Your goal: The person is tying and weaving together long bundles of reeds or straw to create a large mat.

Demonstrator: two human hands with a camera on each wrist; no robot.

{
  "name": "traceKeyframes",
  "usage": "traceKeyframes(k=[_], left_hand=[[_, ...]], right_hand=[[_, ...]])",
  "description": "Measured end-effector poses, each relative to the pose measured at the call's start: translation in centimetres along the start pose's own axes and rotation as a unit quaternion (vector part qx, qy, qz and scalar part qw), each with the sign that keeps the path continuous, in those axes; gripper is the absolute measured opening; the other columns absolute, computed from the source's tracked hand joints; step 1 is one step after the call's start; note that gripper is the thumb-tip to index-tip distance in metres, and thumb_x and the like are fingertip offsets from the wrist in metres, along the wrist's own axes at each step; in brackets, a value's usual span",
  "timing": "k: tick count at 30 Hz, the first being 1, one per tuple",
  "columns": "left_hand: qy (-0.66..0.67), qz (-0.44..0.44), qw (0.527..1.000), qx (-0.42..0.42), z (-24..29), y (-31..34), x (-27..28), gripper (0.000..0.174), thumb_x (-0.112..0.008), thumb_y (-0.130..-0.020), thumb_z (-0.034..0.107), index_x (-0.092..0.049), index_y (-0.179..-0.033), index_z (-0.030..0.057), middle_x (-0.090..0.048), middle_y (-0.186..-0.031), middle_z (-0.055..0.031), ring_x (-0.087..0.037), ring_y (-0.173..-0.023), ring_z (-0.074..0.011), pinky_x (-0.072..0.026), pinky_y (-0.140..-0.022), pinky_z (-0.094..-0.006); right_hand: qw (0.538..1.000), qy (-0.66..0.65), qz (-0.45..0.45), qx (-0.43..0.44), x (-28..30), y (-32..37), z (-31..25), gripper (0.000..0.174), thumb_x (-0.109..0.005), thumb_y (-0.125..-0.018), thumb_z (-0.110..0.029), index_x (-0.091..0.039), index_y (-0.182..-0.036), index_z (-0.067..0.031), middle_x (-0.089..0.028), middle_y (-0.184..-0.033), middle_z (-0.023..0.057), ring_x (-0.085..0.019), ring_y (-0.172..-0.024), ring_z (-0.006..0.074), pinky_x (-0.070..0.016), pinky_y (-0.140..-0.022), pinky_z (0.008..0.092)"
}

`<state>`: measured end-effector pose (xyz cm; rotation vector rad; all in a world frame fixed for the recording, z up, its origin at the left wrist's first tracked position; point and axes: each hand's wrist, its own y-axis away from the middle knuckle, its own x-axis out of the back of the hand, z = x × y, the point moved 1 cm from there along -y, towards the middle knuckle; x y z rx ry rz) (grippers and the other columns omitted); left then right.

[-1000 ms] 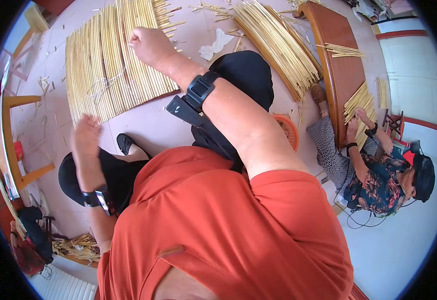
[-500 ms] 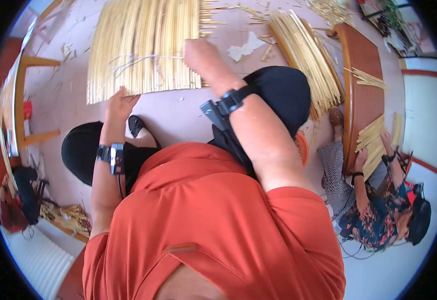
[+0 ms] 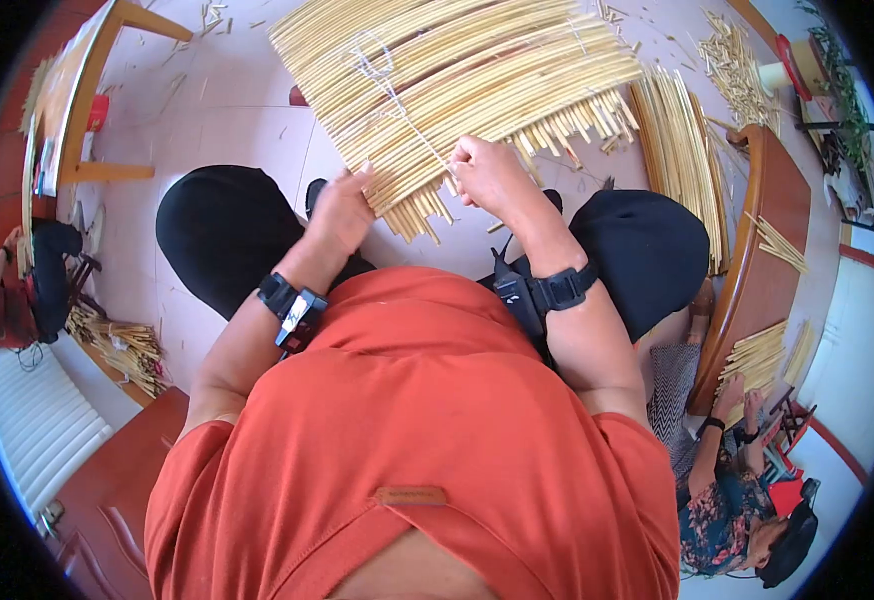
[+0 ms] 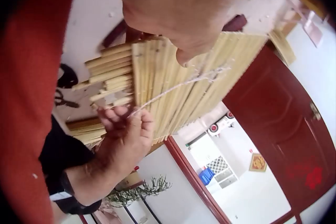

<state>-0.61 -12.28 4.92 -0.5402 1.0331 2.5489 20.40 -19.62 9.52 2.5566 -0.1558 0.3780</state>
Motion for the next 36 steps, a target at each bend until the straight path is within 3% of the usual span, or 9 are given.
traceKeyframes(k=[4,9,16,17,18,20,21,29,36], left_hand=[[0.047,0.018,0.998,-0.029,-0.4,0.5,-1.2,0.029,-0.046,-0.097,0.006,-0.047,-0.126,0.0008,-0.061,-0.115,-0.0103,-0.061,-0.103,-0.0218,-0.0497,-0.092,-0.0364],[-0.008,-0.022,1.000,-0.021,1.0,-0.2,-0.5,0.028,-0.046,-0.097,0.007,-0.048,-0.124,-0.0002,-0.062,-0.113,-0.0116,-0.063,-0.099,-0.0210,-0.0515,-0.088,-0.0359],[0.029,-0.007,0.999,-0.011,1.5,-0.2,-0.2,0.023,-0.049,-0.097,0.012,-0.052,-0.118,0.0013,-0.063,-0.108,-0.0093,-0.064,-0.094,-0.0182,-0.0548,-0.078,-0.0323],[0.024,-0.001,1.000,-0.008,1.7,-0.3,0.3,0.025,-0.050,-0.097,0.018,-0.052,-0.117,0.0019,-0.063,-0.107,-0.0087,-0.065,-0.093,-0.0177,-0.0546,-0.078,-0.0330],[0.020,0.005,1.000,-0.005,2.0,-0.3,0.5,0.028,-0.050,-0.098,0.024,-0.052,-0.116,0.0025,-0.064,-0.106,-0.0081,-0.065,-0.093,-0.0173,-0.0545,-0.078,-0.0336],[0.015,0.005,1.000,-0.007,2.0,-0.6,0.8,0.030,-0.050,-0.098,0.026,-0.053,-0.116,0.0028,-0.064,-0.106,-0.0078,-0.065,-0.092,-0.0166,-0.0548,-0.077,-0.0335],[0.001,0.005,1.000,-0.012,2.1,-0.7,1.0,0.031,-0.050,-0.098,0.029,-0.053,-0.115,0.0032,-0.064,-0.105,-0.0075,-0.065,-0.091,-0.0158,-0.0551,-0.075,-0.0334],[0.012,-0.011,1.000,0.001,2.0,-1.2,1.0,0.029,-0.051,-0.097,0.026,-0.054,-0.115,0.0044,-0.063,-0.100,-0.0055,-0.064,-0.085,-0.0139,-0.0549,-0.074,-0.0332],[0.009,-0.008,1.000,0.001,2.4,-1.1,0.9,0.029,-0.051,-0.095,0.026,-0.054,-0.115,0.0049,-0.062,-0.098,-0.0050,-0.063,-0.085,-0.0133,-0.0545,-0.072,-0.0326]], right_hand=[[0.965,0.202,0.098,0.135,1.3,0.6,-0.8,0.015,-0.058,-0.089,-0.014,-0.064,-0.085,-0.0007,-0.063,-0.069,0.0022,-0.057,-0.055,0.0110,-0.0471,-0.054,0.0247],[0.943,0.101,0.250,0.197,2.6,1.7,-3.8,0.010,-0.066,-0.081,-0.012,-0.065,-0.083,-0.0030,-0.066,-0.070,0.0103,-0.063,-0.061,0.0188,-0.0488,-0.060,0.0299],[0.949,0.186,0.199,0.161,-0.7,0.9,-7.1,0.013,-0.063,-0.083,-0.018,-0.065,-0.086,-0.0056,-0.067,-0.076,0.0133,-0.066,-0.068,0.0290,-0.0509,-0.062,0.0377],[0.942,0.205,0.190,0.188,-1.4,0.5,-7.2,0.011,-0.063,-0.085,-0.013,-0.065,-0.088,-0.0024,-0.059,-0.062,0.0042,-0.050,-0.055,0.0077,-0.0417,-0.052,0.0258],[0.941,0.213,0.186,0.185,-2.0,0.2,-7.5,0.011,-0.063,-0.085,-0.013,-0.065,-0.088,-0.0024,-0.059,-0.062,0.0042,-0.050,-0.055,0.0077,-0.0417,-0.052,0.0258],[0.938,0.256,0.134,0.190,-3.2,-0.4,-8.1,0.012,-0.063,-0.085,-0.015,-0.066,-0.091,-0.0044,-0.058,-0.060,0.0071,-0.050,-0.053,0.0102,-0.0418,-0.052,0.0273],[0.941,0.271,0.117,0.164,-3.8,-0.4,-9.1,0.015,-0.057,-0.085,-0.020,-0.066,-0.087,-0.0084,-0.065,-0.071,0.0160,-0.063,-0.068,0.0347,-0.0505,-0.063,0.0421],[0.887,0.361,0.095,0.271,-5.9,-4.3,-10.6,0.013,-0.060,-0.083,-0.014,-0.067,-0.087,-0.0045,-0.066,-0.074,0.0154,-0.065,-0.067,0.0299,-0.0505,-0.061,0.0356],[0.882,0.363,0.078,0.290,-7.2,-5.1,-11.6,0.014,-0.052,-0.080,-0.010,-0.063,-0.075,-0.0029,-0.063,-0.069,0.0183,-0.063,-0.067,0.0357,-0.0510,-0.064,0.0449]])
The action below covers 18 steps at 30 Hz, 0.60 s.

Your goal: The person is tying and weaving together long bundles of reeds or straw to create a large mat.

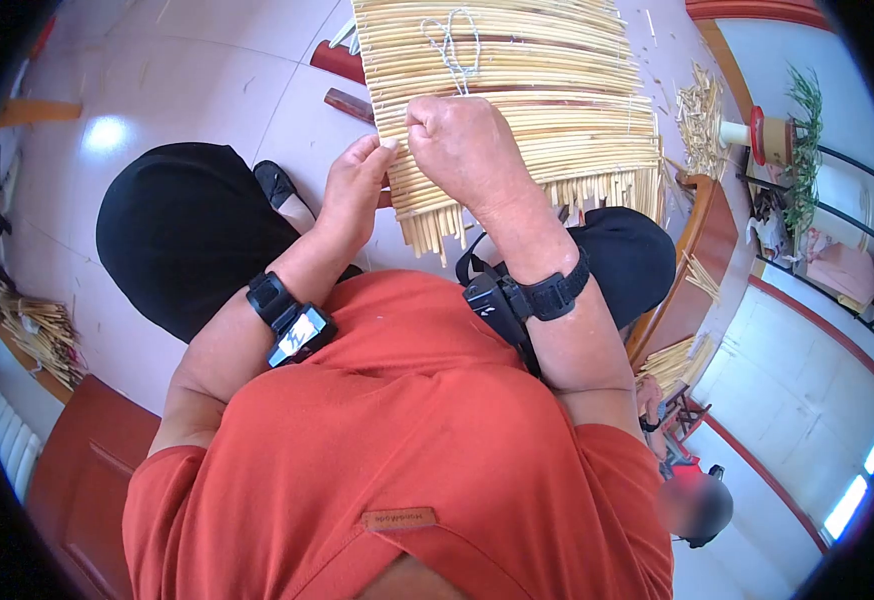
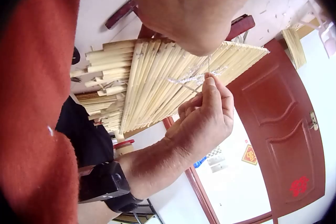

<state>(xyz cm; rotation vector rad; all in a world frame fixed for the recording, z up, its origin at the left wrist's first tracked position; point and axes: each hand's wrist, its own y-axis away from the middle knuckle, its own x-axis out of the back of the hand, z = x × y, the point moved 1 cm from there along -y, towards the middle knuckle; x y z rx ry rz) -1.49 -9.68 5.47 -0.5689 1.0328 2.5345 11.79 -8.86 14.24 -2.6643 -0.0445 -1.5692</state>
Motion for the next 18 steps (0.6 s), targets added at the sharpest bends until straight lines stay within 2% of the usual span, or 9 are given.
traceKeyframes(k=[2,4,5,7,8,10,17,18], left_hand=[[0.006,0.007,1.000,-0.004,0.05,0.06,-0.17,0.027,-0.050,-0.095,0.023,-0.055,-0.113,0.0033,-0.062,-0.096,-0.0054,-0.063,-0.083,-0.0130,-0.0556,-0.068,-0.0319],[0.013,0.015,1.000,-0.008,0.05,0.10,-0.22,0.025,-0.050,-0.096,0.021,-0.057,-0.110,0.0016,-0.061,-0.094,-0.0059,-0.062,-0.081,-0.0126,-0.0568,-0.065,-0.0312],[0.008,0.016,1.000,-0.011,0.04,0.12,-0.22,0.025,-0.050,-0.096,0.021,-0.057,-0.110,0.0017,-0.061,-0.094,-0.0059,-0.062,-0.081,-0.0125,-0.0568,-0.064,-0.0311],[0.004,0.018,1.000,-0.014,-0.10,0.16,-0.21,0.025,-0.049,-0.096,0.021,-0.057,-0.110,0.0017,-0.061,-0.094,-0.0058,-0.062,-0.081,-0.0124,-0.0568,-0.064,-0.0311],[0.009,0.013,1.000,-0.017,-0.16,0.13,-0.19,0.025,-0.049,-0.096,0.020,-0.057,-0.111,0.0016,-0.061,-0.095,-0.0059,-0.062,-0.081,-0.0126,-0.0569,-0.064,-0.0312],[0.013,0.007,1.000,-0.019,-0.24,0.03,-0.18,0.025,-0.049,-0.096,0.020,-0.057,-0.111,0.0016,-0.061,-0.095,-0.0060,-0.062,-0.081,-0.0127,-0.0570,-0.065,-0.0312],[-0.005,0.009,1.000,-0.010,-0.37,-0.02,-0.08,0.027,-0.050,-0.097,0.024,-0.055,-0.113,0.0035,-0.062,-0.096,-0.0054,-0.062,-0.082,-0.0129,-0.0562,-0.068,-0.0320],[-0.008,0.002,1.000,-0.007,-0.35,0.01,-0.09,0.029,-0.050,-0.097,0.028,-0.053,-0.116,0.0052,-0.062,-0.097,-0.0044,-0.062,-0.083,-0.0126,-0.0550,-0.071,-0.0323]], right_hand=[[1.000,-0.004,-0.002,-0.005,-0.02,-0.08,-0.08,0.014,-0.052,-0.080,-0.010,-0.063,-0.075,-0.0028,-0.063,-0.069,0.0182,-0.063,-0.067,0.0355,-0.0510,-0.065,0.0449],[0.999,0.014,-0.024,-0.016,0.02,-0.18,0.06,0.011,-0.056,-0.081,-0.010,-0.064,-0.082,-0.0025,-0.065,-0.073,0.0154,-0.064,-0.067,0.0308,-0.0510,-0.062,0.0368],[0.999,0.014,-0.026,-0.016,0.00,-0.22,-0.01,0.011,-0.056,-0.081,-0.010,-0.064,-0.082,-0.0025,-0.065,-0.073,0.0154,-0.064,-0.067,0.0308,-0.0510,-0.062,0.0368],[1.000,0.013,-0.002,-0.005,0.00,-0.20,-0.24,0.012,-0.053,-0.080,-0.010,-0.062,-0.074,-0.0031,-0.062,-0.068,0.0185,-0.063,-0.066,0.0358,-0.0511,-0.064,0.0450],[1.000,0.013,-0.003,-0.005,0.02,-0.21,-0.17,0.012,-0.053,-0.080,-0.010,-0.062,-0.074,-0.0031,-0.062,-0.068,0.0185,-0.063,-0.066,0.0358,-0.0511,-0.064,0.0450],[0.999,0.031,-0.033,-0.014,0.07,-0.25,0.09,0.010,-0.056,-0.081,-0.010,-0.064,-0.082,-0.0028,-0.064,-0.073,0.0160,-0.064,-0.067,0.0314,-0.0506,-0.062,0.0369],[0.999,0.024,-0.026,-0.004,-0.04,-0.18,0.22,0.011,-0.055,-0.082,-0.010,-0.063,-0.081,-0.0018,-0.064,-0.072,0.0163,-0.064,-0.067,0.0328,-0.0504,-0.062,0.0383],[1.000,0.020,-0.014,0.006,-0.11,-0.18,0.20,0.012,-0.054,-0.081,-0.010,-0.062,-0.077,-0.0021,-0.063,-0.069,0.0180,-0.063,-0.066,0.0348,-0.0504,-0.062,0.0422]])
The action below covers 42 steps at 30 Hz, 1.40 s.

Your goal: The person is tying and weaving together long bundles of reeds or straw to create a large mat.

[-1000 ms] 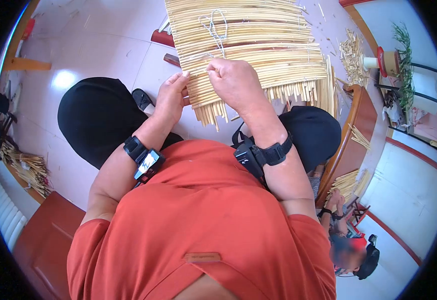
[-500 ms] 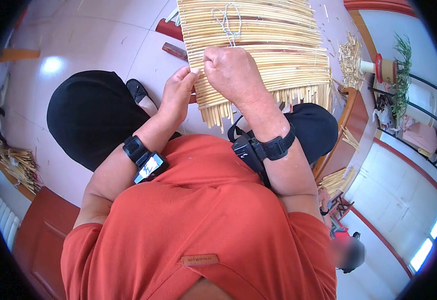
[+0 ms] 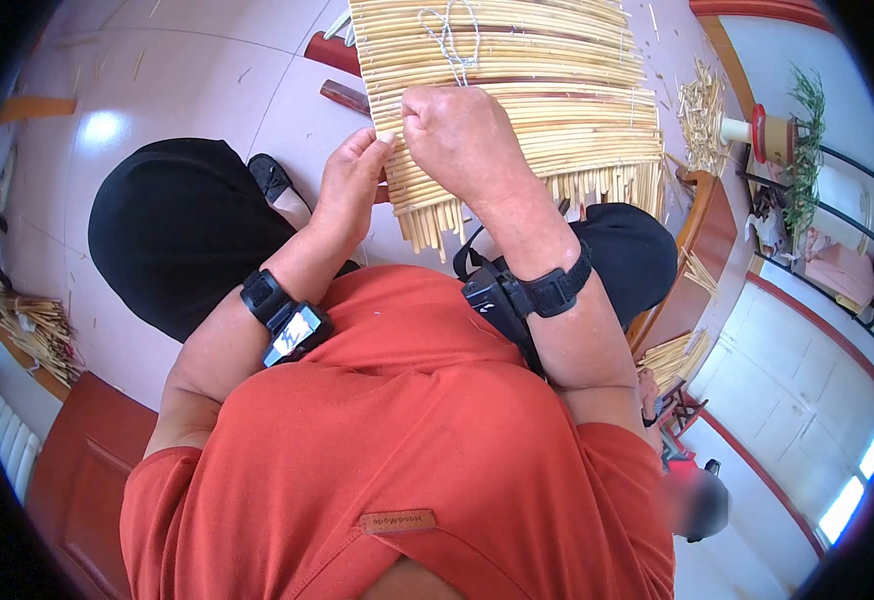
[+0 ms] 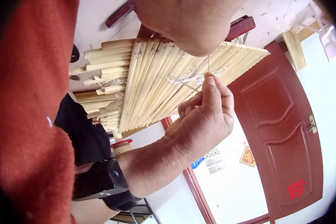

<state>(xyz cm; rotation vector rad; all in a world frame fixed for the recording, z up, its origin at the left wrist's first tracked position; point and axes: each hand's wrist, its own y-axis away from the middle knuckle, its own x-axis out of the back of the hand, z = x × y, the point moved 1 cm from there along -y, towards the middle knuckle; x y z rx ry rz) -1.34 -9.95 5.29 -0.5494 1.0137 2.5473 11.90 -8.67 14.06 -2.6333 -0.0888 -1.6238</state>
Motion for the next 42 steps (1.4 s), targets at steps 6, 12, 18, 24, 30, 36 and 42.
traceKeyframes(k=[6,12,18,24,30,36,42], left_hand=[[0.002,-0.010,1.000,-0.005,-0.2,0.0,0.0,0.032,-0.049,-0.097,0.030,-0.052,-0.118,0.0050,-0.062,-0.100,-0.0046,-0.062,-0.086,-0.0120,-0.0541,-0.073,-0.0312],[0.038,-0.018,0.997,-0.059,-0.5,-0.4,-0.4,0.029,-0.050,-0.097,0.023,-0.056,-0.113,0.0000,-0.063,-0.096,-0.0058,-0.061,-0.079,-0.0105,-0.0490,-0.067,-0.0258],[0.027,0.001,0.998,-0.053,-0.7,-0.6,-0.3,0.028,-0.055,-0.095,0.025,-0.059,-0.106,-0.0001,-0.064,-0.093,-0.0054,-0.061,-0.083,-0.0108,-0.0489,-0.073,-0.0272],[0.112,-0.024,0.993,-0.041,-1.6,-1.0,-1.1,0.034,-0.064,-0.090,0.021,-0.053,-0.116,0.0027,-0.063,-0.105,-0.0051,-0.061,-0.091,-0.0125,-0.0505,-0.077,-0.0286],[0.170,-0.115,0.978,-0.049,-0.2,0.7,-2.3,0.038,-0.067,-0.086,0.009,-0.051,-0.120,0.0045,-0.062,-0.111,-0.0057,-0.061,-0.098,-0.0148,-0.0511,-0.083,-0.0302],[-0.121,-0.089,0.970,-0.194,5.5,4.5,-4.7,0.030,-0.063,-0.086,0.004,-0.059,-0.115,0.0008,-0.066,-0.102,-0.0036,-0.062,-0.091,-0.0113,-0.0490,-0.081,-0.0267],[-0.498,-0.036,0.805,-0.321,11.3,11.2,-9.0,0.022,-0.067,-0.082,0.013,-0.056,-0.093,-0.0017,-0.063,-0.075,-0.0230,-0.064,-0.073,-0.0391,-0.0511,-0.064,-0.0415]], right_hand=[[0.999,0.019,-0.036,0.012,0.4,-1.0,-0.2,0.015,-0.054,-0.079,-0.012,-0.064,-0.073,-0.0020,-0.062,-0.069,0.0208,-0.063,-0.067,0.0380,-0.0504,-0.065,0.0470],[0.987,0.118,-0.104,0.043,0.3,-3.2,-1.4,0.012,-0.058,-0.076,-0.012,-0.066,-0.076,-0.0026,-0.063,-0.072,0.0197,-0.064,-0.070,0.0358,-0.0501,-0.065,0.0439],[0.973,0.181,-0.133,0.051,-0.7,-3.3,-2.8,0.015,-0.065,-0.072,-0.016,-0.069,-0.080,-0.0033,-0.065,-0.074,0.0197,-0.066,-0.076,0.0353,-0.0533,-0.069,0.0445],[0.972,0.188,-0.132,0.042,0.0,-3.1,-2.6,0.015,-0.063,-0.074,-0.015,-0.069,-0.081,-0.0032,-0.066,-0.075,0.0198,-0.066,-0.075,0.0364,-0.0532,-0.069,0.0454],[0.989,0.128,-0.077,0.015,2.7,-0.7,-3.3,0.016,-0.054,-0.079,-0.013,-0.066,-0.080,-0.0028,-0.064,-0.074,0.0213,-0.063,-0.074,0.0398,-0.0502,-0.069,0.0482],[0.995,0.038,0.047,-0.074,9.3,4.1,-5.5,0.015,-0.053,-0.084,-0.016,-0.062,-0.089,-0.0051,-0.063,-0.074,0.0199,-0.062,-0.072,0.0388,-0.0482,-0.065,0.0470],[0.980,-0.082,0.158,-0.088,13.8,9.9,-5.8,0.011,-0.059,-0.083,-0.010,-0.063,-0.091,-0.0024,-0.056,-0.059,0.0078,-0.055,-0.051,0.0142,-0.0421,-0.051,0.0297]])
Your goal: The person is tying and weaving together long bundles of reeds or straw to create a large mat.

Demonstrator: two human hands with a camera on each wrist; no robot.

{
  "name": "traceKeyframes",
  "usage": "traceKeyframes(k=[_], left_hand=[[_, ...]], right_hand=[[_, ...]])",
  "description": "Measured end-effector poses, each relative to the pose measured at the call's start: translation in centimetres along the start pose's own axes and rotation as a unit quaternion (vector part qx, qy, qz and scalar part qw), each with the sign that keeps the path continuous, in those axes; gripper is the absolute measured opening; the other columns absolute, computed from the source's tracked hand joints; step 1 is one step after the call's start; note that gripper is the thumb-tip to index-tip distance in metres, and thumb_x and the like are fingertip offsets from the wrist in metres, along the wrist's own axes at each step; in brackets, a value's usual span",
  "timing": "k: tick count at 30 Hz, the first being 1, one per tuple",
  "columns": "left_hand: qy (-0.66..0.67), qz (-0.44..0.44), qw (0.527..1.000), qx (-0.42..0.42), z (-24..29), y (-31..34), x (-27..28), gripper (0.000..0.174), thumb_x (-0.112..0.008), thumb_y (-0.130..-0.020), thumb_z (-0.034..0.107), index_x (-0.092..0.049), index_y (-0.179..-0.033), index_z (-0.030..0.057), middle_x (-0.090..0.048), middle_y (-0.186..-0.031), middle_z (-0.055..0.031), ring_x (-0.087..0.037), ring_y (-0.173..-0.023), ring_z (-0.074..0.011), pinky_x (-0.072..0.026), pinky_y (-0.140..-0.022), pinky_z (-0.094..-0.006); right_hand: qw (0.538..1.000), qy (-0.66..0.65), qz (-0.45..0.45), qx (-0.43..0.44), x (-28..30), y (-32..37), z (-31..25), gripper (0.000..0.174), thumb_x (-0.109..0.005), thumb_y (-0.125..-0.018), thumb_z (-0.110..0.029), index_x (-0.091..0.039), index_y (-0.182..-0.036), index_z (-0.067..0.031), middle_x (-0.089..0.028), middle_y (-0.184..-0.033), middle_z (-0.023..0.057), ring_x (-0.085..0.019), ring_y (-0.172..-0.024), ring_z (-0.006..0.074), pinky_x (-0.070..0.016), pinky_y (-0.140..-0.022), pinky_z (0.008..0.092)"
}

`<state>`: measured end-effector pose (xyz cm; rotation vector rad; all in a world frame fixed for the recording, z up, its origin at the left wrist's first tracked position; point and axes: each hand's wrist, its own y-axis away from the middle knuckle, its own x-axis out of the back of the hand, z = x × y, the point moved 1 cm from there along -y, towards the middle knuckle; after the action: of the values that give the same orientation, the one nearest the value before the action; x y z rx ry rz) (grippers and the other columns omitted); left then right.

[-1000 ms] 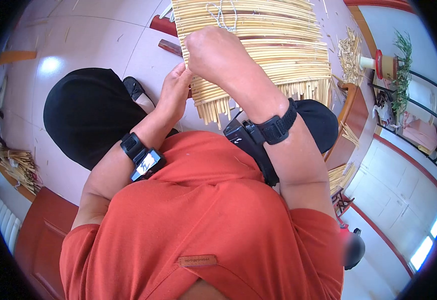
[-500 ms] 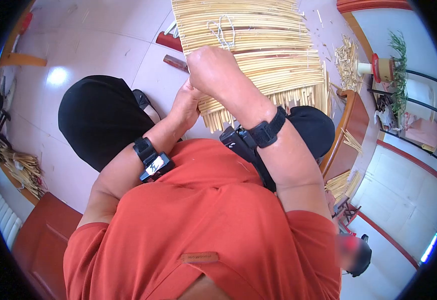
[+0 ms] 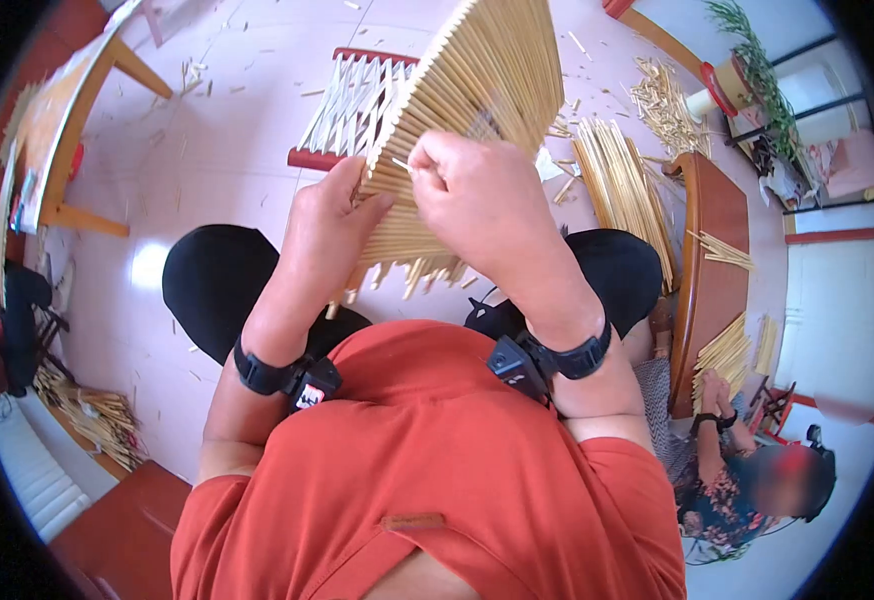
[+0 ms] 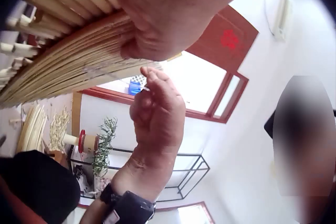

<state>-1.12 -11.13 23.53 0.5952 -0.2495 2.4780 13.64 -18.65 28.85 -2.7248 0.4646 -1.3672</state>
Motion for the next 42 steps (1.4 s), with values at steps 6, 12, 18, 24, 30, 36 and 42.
traceKeyframes(k=[6,12,18,24,30,36,42], left_hand=[[-0.227,-0.062,0.963,-0.133,4.3,2.7,0.1,0.026,-0.066,-0.082,0.012,-0.053,-0.102,0.0024,-0.064,-0.075,-0.0205,-0.064,-0.072,-0.0389,-0.0511,-0.061,-0.0446],[-0.289,-0.104,0.939,-0.158,2.5,4.7,-5.3,0.020,-0.062,-0.084,0.009,-0.050,-0.098,0.0025,-0.062,-0.075,-0.0177,-0.064,-0.070,-0.0374,-0.0518,-0.059,-0.0454],[-0.312,-0.154,0.922,-0.172,2.0,5.8,-9.4,0.020,-0.060,-0.085,0.011,-0.051,-0.101,0.0012,-0.063,-0.078,-0.0180,-0.064,-0.070,-0.0379,-0.0525,-0.061,-0.0455],[-0.332,-0.177,0.916,-0.138,2.3,6.0,-9.9,0.021,-0.059,-0.086,0.011,-0.051,-0.102,-0.0001,-0.064,-0.081,-0.0189,-0.065,-0.075,-0.0354,-0.0538,-0.065,-0.0439],[-0.356,-0.175,0.907,-0.140,1.9,5.8,-10.0,0.019,-0.059,-0.085,0.011,-0.051,-0.097,-0.0007,-0.064,-0.083,-0.0179,-0.066,-0.076,-0.0333,-0.0544,-0.066,-0.0422],[-0.338,-0.169,0.919,-0.114,2.4,5.1,-8.5,0.029,-0.062,-0.086,0.014,-0.052,-0.111,0.0027,-0.065,-0.081,-0.0181,-0.065,-0.074,-0.0362,-0.0531,-0.064,-0.0441],[-0.326,-0.161,0.927,-0.089,2.5,4.3,-7.6,0.030,-0.063,-0.085,0.013,-0.053,-0.112,0.0050,-0.065,-0.080,-0.0177,-0.065,-0.072,-0.0367,-0.0526,-0.062,-0.0442]], right_hand=[[0.956,-0.261,-0.046,-0.130,1.5,5.9,1.7,0.009,-0.062,-0.090,-0.011,-0.062,-0.094,-0.0029,-0.051,-0.060,-0.0059,-0.042,-0.051,0.0010,-0.0340,-0.047,0.0194],[0.896,-0.398,-0.060,-0.188,-1.5,10.8,7.1,0.009,-0.059,-0.094,-0.011,-0.061,-0.093,-0.0027,-0.053,-0.066,-0.0048,-0.045,-0.054,0.0014,-0.0366,-0.047,0.0180],[0.872,-0.413,-0.017,-0.262,-3.1,15.5,10.8,0.012,-0.058,-0.094,-0.013,-0.066,-0.097,-0.0045,-0.051,-0.061,-0.0038,-0.043,-0.050,0.0023,-0.0338,-0.044,0.0177],[0.813,-0.493,-0.026,-0.309,-3.6,16.4,11.8,0.014,-0.057,-0.094,-0.013,-0.068,-0.099,-0.0052,-0.052,-0.062,-0.0036,-0.042,-0.048,0.0009,-0.0354,-0.043,0.0169],[0.813,-0.489,-0.070,-0.307,-4.1,15.5,12.3,0.014,-0.056,-0.095,-0.013,-0.065,-0.100,-0.0045,-0.050,-0.062,-0.0039,-0.040,-0.048,0.0021,-0.0323,-0.043,0.0177],[0.862,-0.456,-0.039,-0.218,-4.9,14.4,12.1,0.014,-0.057,-0.095,-0.016,-0.064,-0.095,-0.0042,-0.051,-0.065,-0.0038,-0.042,-0.053,0.0015,-0.0339,-0.045,0.0169],[0.867,-0.429,-0.082,-0.242,-3.9,12.8,10.3,0.019,-0.055,-0.095,-0.011,-0.066,-0.110,-0.0047,-0.051,-0.062,-0.0038,-0.044,-0.053,0.0021,-0.0375,-0.048,0.0181]])
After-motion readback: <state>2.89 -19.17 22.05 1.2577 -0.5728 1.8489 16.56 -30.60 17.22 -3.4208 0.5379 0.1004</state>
